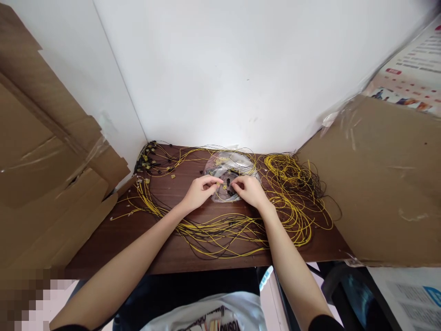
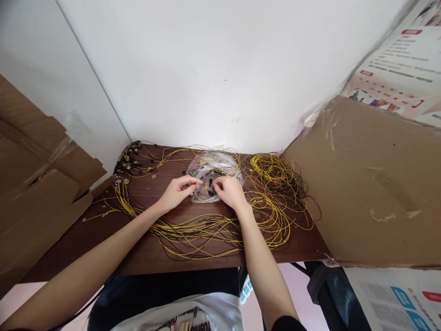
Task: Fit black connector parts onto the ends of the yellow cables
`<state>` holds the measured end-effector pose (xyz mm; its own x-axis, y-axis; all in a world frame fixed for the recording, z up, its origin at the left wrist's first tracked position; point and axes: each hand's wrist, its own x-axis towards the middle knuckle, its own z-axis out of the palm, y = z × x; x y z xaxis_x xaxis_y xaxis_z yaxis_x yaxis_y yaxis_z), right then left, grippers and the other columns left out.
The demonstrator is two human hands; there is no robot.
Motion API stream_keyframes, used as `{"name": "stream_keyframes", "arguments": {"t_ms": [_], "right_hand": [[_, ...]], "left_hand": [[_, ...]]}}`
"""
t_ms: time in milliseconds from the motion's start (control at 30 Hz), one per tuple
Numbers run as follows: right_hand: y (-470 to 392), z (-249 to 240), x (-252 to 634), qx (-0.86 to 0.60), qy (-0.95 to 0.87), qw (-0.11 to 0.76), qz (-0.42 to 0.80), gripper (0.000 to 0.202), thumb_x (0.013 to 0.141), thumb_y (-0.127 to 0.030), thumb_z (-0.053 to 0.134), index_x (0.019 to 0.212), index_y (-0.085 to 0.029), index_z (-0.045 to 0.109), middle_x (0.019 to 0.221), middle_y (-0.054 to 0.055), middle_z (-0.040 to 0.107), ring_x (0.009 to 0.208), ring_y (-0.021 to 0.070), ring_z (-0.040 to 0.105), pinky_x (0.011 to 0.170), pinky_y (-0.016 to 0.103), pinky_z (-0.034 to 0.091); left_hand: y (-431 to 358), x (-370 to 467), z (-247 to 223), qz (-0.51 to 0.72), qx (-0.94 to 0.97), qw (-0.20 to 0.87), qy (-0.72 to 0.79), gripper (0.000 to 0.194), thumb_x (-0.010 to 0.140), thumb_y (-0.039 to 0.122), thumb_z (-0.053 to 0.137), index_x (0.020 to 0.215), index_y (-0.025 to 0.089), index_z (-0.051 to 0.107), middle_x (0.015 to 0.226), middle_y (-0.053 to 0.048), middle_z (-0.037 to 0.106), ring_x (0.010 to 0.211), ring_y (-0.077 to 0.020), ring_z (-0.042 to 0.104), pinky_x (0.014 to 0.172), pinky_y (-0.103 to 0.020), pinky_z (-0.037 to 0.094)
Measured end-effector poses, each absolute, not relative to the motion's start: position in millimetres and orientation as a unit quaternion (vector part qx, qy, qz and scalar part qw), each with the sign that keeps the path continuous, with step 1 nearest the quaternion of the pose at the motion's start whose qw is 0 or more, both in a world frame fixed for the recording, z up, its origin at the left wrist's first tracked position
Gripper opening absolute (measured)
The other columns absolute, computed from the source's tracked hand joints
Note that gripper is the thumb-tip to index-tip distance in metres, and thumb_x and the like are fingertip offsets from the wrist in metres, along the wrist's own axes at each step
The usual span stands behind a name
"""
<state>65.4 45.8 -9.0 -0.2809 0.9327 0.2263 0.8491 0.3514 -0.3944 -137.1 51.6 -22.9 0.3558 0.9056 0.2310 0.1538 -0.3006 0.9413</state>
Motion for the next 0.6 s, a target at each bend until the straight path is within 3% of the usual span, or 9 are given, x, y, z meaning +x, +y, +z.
{"name": "stream_keyframes", "arguments": {"t_ms": [200, 600], "right_hand": [[43.8, -6.4, 61.4, -0.647, -0.745, 0.157, 0.029, 0.024, 0.086, -0.024, 0.047, 0.089, -0.019, 0.071, 0.086, 0.008, 0.07, 0.083, 0.0201, 0.063, 0.076, 0.027, 0.042], [52.8, -22.9, 63.8, -0.627, -0.723, 0.287, -0.028, 0.036, 0.086, -0.01, 0.036, 0.109, -0.01, 0.064, 0.101, 0.014, 0.065, 0.097, 0.025, 0.054, 0.089, 0.037, 0.042]], "left_hand": [[50.7, -135.9, -25.0, 0.417, 0.724, 0.384, 0.392, 0.024, 0.079, 0.021, 0.052, 0.094, 0.014, 0.07, 0.087, -0.006, 0.065, 0.065, -0.0104, 0.053, 0.058, -0.02, 0.041], [52.4, -137.0, -27.4, 0.405, 0.743, 0.364, 0.39, 0.023, 0.081, 0.022, 0.052, 0.094, 0.015, 0.07, 0.084, -0.004, 0.062, 0.062, -0.0093, 0.051, 0.059, -0.021, 0.04]]}}
